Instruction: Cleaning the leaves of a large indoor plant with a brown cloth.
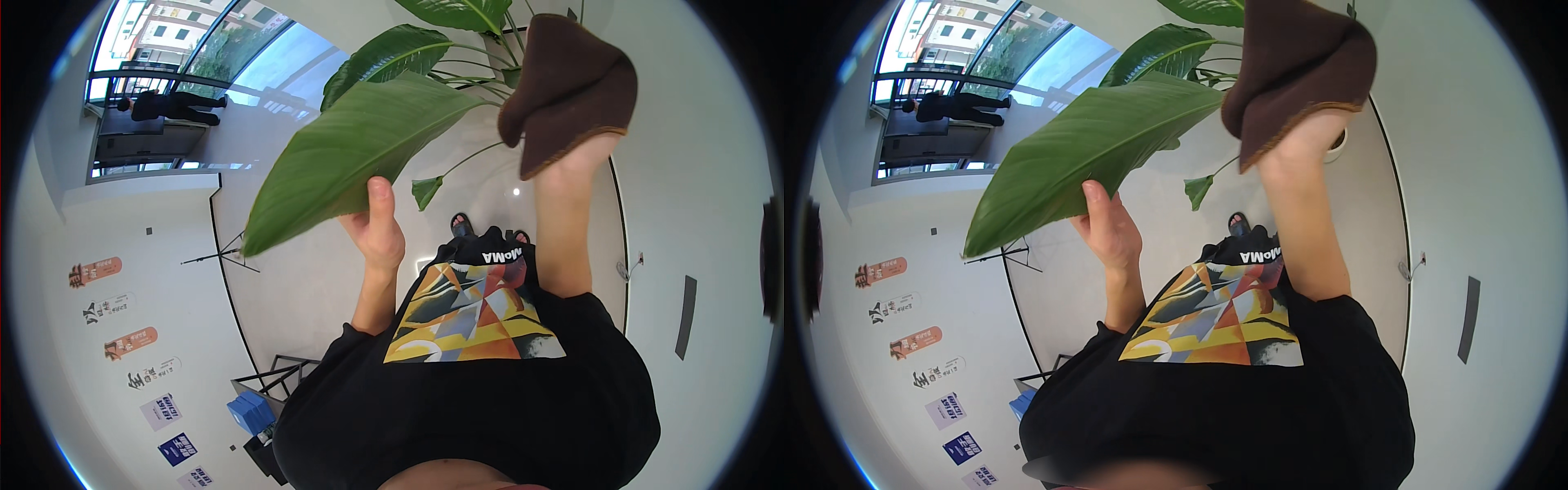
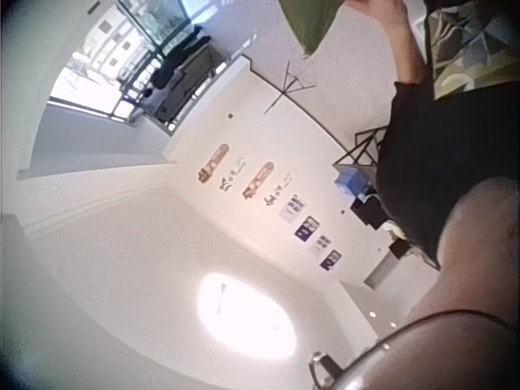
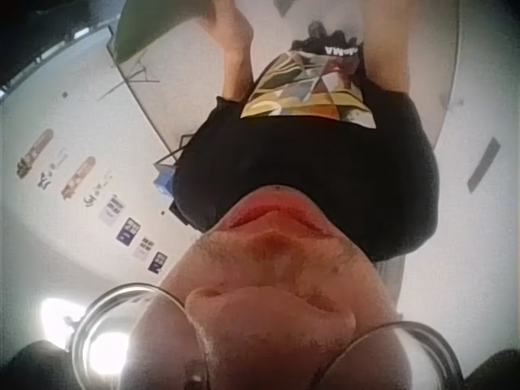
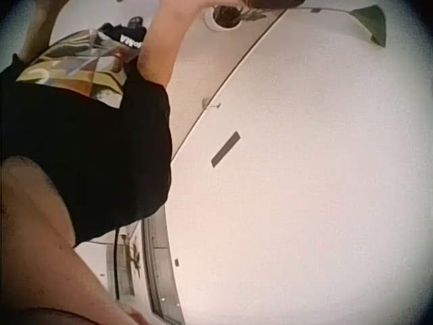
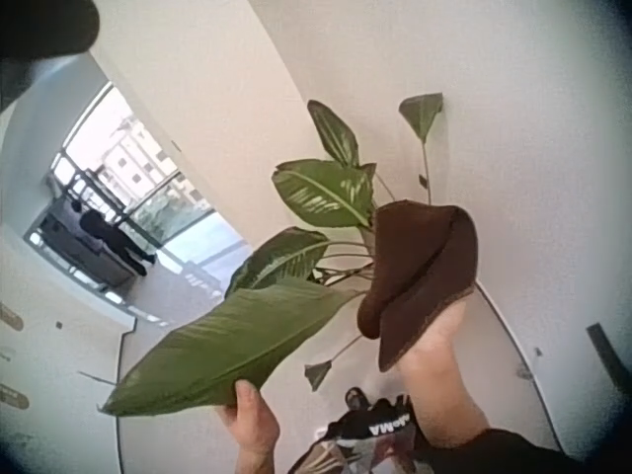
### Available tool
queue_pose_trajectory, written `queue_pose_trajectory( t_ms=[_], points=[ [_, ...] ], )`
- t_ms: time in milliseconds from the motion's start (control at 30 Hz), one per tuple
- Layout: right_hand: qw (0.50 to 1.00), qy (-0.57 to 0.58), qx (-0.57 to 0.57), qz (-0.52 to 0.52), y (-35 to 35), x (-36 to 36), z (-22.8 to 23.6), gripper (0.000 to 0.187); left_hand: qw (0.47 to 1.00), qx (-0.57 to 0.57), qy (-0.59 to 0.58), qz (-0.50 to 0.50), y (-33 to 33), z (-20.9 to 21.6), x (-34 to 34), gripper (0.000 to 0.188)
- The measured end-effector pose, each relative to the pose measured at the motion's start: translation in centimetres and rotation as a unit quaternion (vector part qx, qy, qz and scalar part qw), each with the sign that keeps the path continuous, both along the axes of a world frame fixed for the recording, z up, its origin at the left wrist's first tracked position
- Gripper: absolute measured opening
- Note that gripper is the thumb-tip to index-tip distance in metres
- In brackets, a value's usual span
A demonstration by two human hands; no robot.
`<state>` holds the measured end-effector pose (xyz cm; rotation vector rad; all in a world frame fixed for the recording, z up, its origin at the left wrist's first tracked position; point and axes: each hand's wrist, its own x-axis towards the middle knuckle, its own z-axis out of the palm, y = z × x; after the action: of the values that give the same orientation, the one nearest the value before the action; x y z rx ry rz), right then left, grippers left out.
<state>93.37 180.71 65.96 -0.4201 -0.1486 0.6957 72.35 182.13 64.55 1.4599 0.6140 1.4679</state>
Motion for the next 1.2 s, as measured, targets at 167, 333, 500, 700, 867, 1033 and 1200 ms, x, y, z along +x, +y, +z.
queue_pose_trajectory(
  t_ms=[167,333,500,700,867,1033,1200],
  points=[
    [0.989,-0.09,-0.001,-0.12,2.5,-6.4,-2.4,0.037,0.998,-0.008,0.066,-0.024,0.9,-2.2,-0.1,0.048],
    [0.958,-0.274,0.075,0.033,4.5,-8.9,-3.2,0.042,0.993,-0.098,0.054,-0.032,0.5,-1.8,0.5,0.049],
    [0.85,-0.514,-0.061,-0.095,6.1,-7.1,-6.0,0.038,0.993,-0.101,0.069,-0.006,0.2,-0.9,0.6,0.05],
    [0.878,-0.451,-0.151,-0.057,8.1,-6.2,-10.8,0.025,0.99,-0.081,0.113,0.024,0.1,-0.6,0.6,0.05],
    [0.88,-0.419,-0.213,-0.061,9.8,-4.7,-16.0,0.022,0.991,-0.109,0.071,0.027,-0.3,-0.4,0.9,0.036],
    [0.875,-0.354,-0.319,-0.089,11.4,-3.0,-21.0,0.018,0.992,-0.089,0.092,0.015,-0.3,-1.2,0.3,0.041],
    [0.796,-0.331,-0.452,-0.231,10.5,2.0,-28.0,0.023,0.967,-0.043,0.246,-0.053,-2.4,-1.6,0.3,0.031]
  ],
)
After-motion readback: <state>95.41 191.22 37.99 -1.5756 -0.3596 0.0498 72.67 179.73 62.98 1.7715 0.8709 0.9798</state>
